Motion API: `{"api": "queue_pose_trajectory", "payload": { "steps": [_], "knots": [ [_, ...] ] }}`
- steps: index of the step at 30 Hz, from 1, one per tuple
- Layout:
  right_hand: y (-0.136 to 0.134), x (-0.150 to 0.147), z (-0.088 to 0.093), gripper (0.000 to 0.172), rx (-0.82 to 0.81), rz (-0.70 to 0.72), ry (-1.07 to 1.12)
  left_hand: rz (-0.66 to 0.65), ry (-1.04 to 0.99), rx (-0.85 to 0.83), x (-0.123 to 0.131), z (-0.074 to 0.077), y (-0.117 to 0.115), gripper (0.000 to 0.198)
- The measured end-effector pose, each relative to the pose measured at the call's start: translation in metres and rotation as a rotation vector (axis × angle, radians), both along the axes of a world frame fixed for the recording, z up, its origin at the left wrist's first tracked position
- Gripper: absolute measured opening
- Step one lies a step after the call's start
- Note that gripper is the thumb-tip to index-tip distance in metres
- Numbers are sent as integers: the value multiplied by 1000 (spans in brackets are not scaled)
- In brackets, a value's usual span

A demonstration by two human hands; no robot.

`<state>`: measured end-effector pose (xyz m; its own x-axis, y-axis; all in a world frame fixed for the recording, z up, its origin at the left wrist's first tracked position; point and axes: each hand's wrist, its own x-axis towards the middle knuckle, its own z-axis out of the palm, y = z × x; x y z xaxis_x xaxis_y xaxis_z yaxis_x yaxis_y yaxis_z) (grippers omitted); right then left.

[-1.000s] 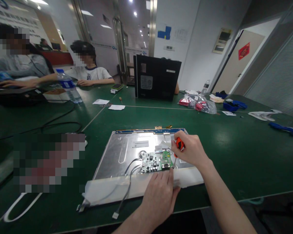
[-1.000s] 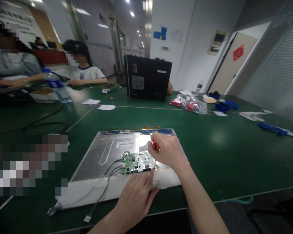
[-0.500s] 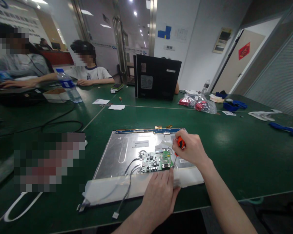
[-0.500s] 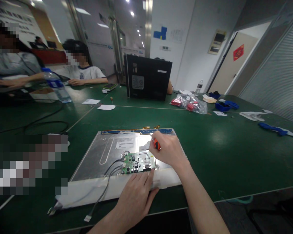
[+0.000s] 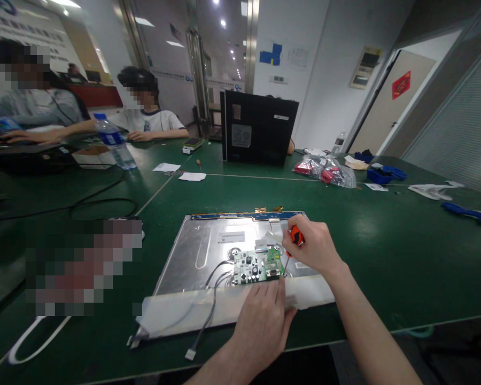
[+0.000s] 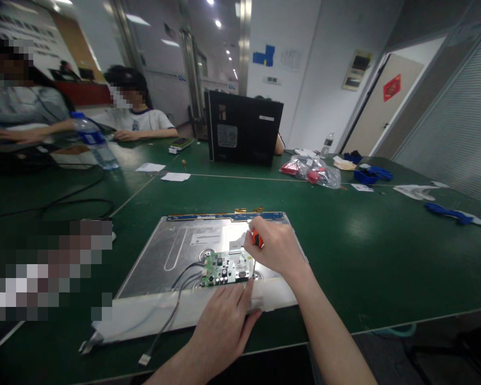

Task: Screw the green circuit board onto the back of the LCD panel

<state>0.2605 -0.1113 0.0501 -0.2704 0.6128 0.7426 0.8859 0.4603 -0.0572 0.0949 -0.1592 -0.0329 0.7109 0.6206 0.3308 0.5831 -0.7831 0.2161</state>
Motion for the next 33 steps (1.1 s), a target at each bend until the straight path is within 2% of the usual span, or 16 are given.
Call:
{"api": "queue_pose_trajectory", "payload": {
  "steps": [15,26,33],
  "knots": [
    [0,-1,0,9,10,-34,-36,-15,22,-3,1,0,1,39],
    [-8,-1,6,12,-132,70,18,-11,31,-1,1,-2,1,39],
    [-6,-2,4,10,-86,89,27,-20,40,-16,0,0,1,39]
  ]
}}
